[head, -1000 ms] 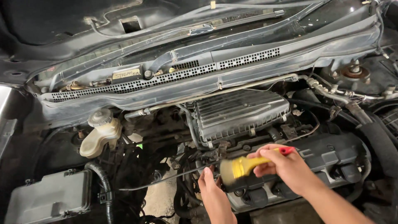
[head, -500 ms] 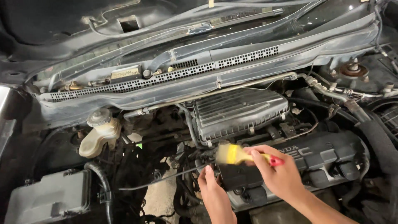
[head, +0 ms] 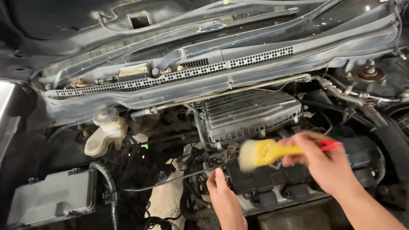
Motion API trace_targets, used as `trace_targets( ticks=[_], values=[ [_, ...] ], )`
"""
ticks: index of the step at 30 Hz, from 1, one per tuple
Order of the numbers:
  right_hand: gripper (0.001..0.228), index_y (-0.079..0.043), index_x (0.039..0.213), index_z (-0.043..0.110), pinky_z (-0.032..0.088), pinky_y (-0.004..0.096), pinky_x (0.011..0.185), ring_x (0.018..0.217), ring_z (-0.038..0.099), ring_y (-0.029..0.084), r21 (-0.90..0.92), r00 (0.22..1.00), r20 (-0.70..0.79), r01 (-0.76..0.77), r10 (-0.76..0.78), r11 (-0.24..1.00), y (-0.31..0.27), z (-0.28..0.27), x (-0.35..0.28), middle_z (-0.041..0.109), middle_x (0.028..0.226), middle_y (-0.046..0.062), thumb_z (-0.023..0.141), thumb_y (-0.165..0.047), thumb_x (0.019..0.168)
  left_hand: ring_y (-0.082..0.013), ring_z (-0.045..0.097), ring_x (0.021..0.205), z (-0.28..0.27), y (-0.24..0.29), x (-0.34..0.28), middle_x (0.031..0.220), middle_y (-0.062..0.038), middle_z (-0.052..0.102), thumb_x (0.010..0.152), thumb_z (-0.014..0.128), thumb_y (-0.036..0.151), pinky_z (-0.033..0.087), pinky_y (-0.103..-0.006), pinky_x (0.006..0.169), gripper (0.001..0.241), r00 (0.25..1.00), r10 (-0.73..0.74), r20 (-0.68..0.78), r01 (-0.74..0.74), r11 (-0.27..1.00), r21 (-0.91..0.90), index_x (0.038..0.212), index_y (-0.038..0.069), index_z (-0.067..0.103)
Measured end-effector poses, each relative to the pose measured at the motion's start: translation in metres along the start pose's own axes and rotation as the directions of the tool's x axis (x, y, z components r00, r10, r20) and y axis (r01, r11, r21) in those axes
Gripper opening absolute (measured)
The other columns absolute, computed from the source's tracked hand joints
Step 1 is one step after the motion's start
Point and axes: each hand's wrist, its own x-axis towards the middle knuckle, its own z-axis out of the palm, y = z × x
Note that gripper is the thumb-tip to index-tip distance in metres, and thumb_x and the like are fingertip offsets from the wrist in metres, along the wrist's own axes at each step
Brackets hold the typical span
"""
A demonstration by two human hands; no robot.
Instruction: The person uses a yellow brush to clean dust and debris from the cowl area and the engine cover of a car with the hood open. They systematically brush the plastic cowl panel and the Honda VTEC engine cover, removing loose dirt from the surfaces.
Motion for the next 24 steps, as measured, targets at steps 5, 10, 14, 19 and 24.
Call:
trace_targets(
  ticks=[5, 10, 14, 19, 24],
  values=[
    [0.033, -0.007, 0.112, 0.078, 0.059, 0.034, 0.087, 0.091, 0.075, 0.019, -0.113, 0.996, 0.018, 0.094, -0.093, 0.989, 0.049, 0.015, 0.013, 0.083, 0.114, 0.009, 0.056, -0.029, 0.1, -0.0219, 0.06, 0.125, 0.001, 0.003, -0.003, 0.135, -0.005, 0.066, 0.102, 0.049, 0.044, 0.043, -0.0343, 0.106, 0.046, 0.999, 0.019, 0.028, -0.019, 1.0, 0.02, 0.135, 0.016, 0.064],
    [0.033, -0.012, 0.114, 0.079, 0.059, 0.033, 0.09, 0.095, 0.076, 0.016, -0.236, 0.984, 0.067, 0.175, -0.163, 0.956, 0.011, 0.015, -0.016, 0.083, 0.115, 0.005, 0.057, -0.033, 0.1, -0.0215, 0.06, 0.126, 0.004, 0.015, -0.017, 0.135, -0.005, 0.066, 0.102, 0.049, 0.044, 0.043, -0.0342, 0.106, 0.046, 0.999, 0.014, 0.044, -0.016, 1.0, 0.026, 0.135, 0.015, 0.064],
    [0.033, -0.016, 0.115, 0.079, 0.058, 0.032, 0.092, 0.098, 0.077, 0.013, -0.342, 0.967, 0.125, 0.252, -0.222, 0.905, -0.002, 0.011, -0.023, 0.083, 0.115, 0.001, 0.057, -0.036, 0.101, -0.0212, 0.061, 0.126, 0.001, 0.004, -0.004, 0.135, -0.005, 0.066, 0.102, 0.049, 0.043, 0.043, -0.0341, 0.107, 0.045, 0.998, 0.014, 0.058, -0.014, 1.0, 0.007, 0.135, 0.015, 0.064],
    [0.033, -0.021, 0.117, 0.08, 0.058, 0.031, 0.095, 0.101, 0.078, 0.01, -0.443, 0.933, 0.233, 0.353, -0.275, 0.824, -0.007, 0.01, -0.041, 0.083, 0.116, -0.004, 0.058, -0.04, 0.101, -0.0208, 0.061, 0.127, -0.002, 0.01, -0.011, 0.136, -0.004, 0.067, 0.103, 0.05, 0.042, 0.043, -0.034, 0.107, 0.045, 0.999, 0.005, 0.044, -0.004, 1.0, -0.02, 0.135, 0.015, 0.064],
    [0.033, -0.025, 0.118, 0.08, 0.057, 0.03, 0.097, 0.104, 0.078, 0.007, -0.513, 0.893, 0.31, 0.446, -0.326, 0.734, -0.011, 0.024, -0.042, 0.083, 0.117, -0.007, 0.059, -0.044, 0.101, -0.0205, 0.061, 0.128, -0.003, -0.002, 0.007, 0.136, -0.004, 0.067, 0.103, 0.05, 0.042, 0.044, -0.0339, 0.108, 0.045, 0.999, 0.018, 0.047, -0.016, 0.999, -0.045, 0.135, 0.015, 0.064]
  ],
)
